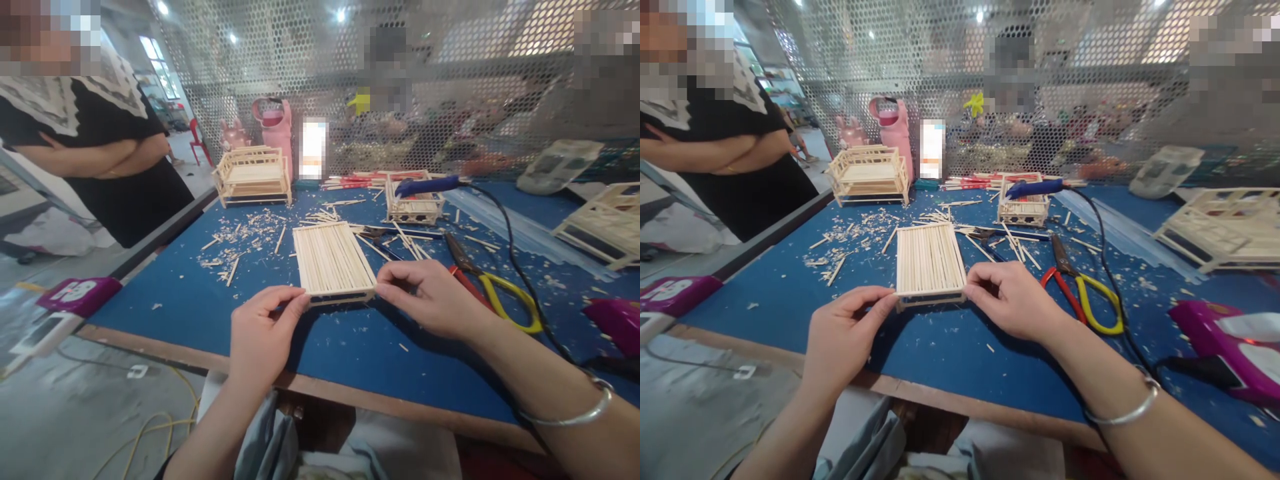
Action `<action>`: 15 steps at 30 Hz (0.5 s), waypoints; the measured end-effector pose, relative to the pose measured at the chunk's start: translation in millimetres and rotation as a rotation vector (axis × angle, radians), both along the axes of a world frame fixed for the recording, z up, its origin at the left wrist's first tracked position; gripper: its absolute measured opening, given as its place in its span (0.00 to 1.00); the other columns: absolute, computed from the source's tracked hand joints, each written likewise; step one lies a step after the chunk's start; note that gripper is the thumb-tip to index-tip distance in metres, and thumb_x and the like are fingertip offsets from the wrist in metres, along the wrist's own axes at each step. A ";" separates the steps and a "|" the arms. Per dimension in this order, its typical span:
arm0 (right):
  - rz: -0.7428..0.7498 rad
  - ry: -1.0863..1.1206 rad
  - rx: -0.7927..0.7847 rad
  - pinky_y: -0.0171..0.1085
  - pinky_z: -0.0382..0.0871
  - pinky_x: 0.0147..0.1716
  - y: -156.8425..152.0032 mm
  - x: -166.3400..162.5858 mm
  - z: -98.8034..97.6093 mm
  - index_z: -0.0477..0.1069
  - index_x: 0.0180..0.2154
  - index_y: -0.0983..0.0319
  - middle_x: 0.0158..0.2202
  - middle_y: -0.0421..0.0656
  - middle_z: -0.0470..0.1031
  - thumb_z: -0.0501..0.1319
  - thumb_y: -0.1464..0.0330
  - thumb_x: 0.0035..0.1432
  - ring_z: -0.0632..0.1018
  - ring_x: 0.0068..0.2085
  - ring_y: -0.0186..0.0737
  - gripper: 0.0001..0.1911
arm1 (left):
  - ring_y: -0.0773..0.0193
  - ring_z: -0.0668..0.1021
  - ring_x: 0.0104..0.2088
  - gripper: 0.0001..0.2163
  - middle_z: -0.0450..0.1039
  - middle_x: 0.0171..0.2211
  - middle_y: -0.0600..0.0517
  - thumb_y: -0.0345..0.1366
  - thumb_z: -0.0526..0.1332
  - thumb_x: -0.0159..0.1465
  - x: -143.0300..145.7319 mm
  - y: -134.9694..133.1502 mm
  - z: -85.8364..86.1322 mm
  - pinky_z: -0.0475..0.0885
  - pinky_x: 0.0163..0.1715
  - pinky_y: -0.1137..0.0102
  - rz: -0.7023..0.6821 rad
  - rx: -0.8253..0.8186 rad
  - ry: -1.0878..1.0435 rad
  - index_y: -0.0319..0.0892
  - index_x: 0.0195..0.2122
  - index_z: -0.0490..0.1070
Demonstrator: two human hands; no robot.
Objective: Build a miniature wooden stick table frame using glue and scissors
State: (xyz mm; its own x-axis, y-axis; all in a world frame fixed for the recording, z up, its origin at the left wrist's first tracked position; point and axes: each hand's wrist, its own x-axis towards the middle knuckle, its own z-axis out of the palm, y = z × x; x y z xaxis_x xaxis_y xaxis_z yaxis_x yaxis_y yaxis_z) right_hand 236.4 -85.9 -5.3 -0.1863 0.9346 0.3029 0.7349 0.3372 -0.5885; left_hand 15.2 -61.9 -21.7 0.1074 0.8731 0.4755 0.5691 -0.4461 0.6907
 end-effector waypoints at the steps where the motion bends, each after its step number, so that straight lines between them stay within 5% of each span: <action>1: 0.001 -0.004 0.006 0.32 0.57 0.22 -0.5 -0.4 0.5 0.62 0.22 0.60 0.18 0.37 0.63 0.52 0.66 0.55 0.64 0.21 0.32 0.11 | 0.64 0.78 0.30 0.05 0.78 0.28 0.54 0.37 0.62 0.56 -0.1 0.0 0.0 0.74 0.32 0.72 -0.001 0.005 0.004 0.44 0.27 0.76; 15: 0.008 0.088 -0.057 0.32 0.55 0.21 1.8 1.4 0.1 0.61 0.22 0.61 0.18 0.35 0.59 0.52 0.65 0.53 0.61 0.21 0.30 0.10 | 0.65 0.78 0.30 0.06 0.78 0.29 0.53 0.37 0.61 0.56 -0.4 -0.2 1.7 0.73 0.32 0.73 -0.015 -0.052 -0.026 0.42 0.28 0.75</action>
State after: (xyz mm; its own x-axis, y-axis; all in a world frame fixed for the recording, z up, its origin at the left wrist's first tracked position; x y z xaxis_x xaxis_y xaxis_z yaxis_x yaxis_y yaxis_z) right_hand 237.8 -84.1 -5.2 -0.1688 0.9493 0.2651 0.6768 0.3072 -0.6690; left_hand 14.8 -62.1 -20.0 0.1088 0.8951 0.4323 0.5446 -0.4175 0.7274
